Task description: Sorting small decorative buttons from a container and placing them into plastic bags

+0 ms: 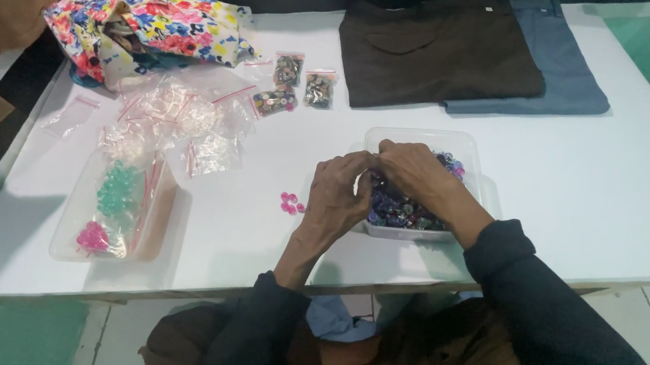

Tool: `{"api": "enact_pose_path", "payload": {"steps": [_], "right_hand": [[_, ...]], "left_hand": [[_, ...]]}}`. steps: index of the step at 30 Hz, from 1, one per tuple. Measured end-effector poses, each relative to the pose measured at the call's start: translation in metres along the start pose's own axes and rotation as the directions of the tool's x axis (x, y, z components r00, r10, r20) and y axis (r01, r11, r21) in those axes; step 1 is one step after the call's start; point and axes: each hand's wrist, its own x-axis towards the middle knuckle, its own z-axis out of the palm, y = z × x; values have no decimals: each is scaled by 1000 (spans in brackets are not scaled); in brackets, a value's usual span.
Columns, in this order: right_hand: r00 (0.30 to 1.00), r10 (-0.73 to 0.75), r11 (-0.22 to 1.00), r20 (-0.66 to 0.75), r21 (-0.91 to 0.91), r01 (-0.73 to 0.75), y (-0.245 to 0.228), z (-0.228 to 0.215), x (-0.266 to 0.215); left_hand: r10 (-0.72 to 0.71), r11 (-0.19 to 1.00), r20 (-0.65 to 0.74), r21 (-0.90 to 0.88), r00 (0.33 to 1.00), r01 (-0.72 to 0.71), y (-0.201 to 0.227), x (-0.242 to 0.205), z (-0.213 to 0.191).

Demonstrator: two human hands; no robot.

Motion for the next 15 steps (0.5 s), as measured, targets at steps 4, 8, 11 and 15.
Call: {"api": "enact_pose_path", "payload": {"steps": [4,8,11,15], "right_hand": [[1000,14,1000,-23,-14,-14,2,-8,2],[986,134,974,96,173,-149,10,-1,4],[987,134,970,87,192,-149,17,8,2],[983,186,905,12,388,-176,26,0,-4]], "left_hand": [[-7,996,74,91,997,0,4,6,-2],[-33,995,88,102,996,24,7,2,-1],[-40,997,103,65,994,33,12,1,-2],[-76,997,89,33,993,73,10,-5,-2]]}}
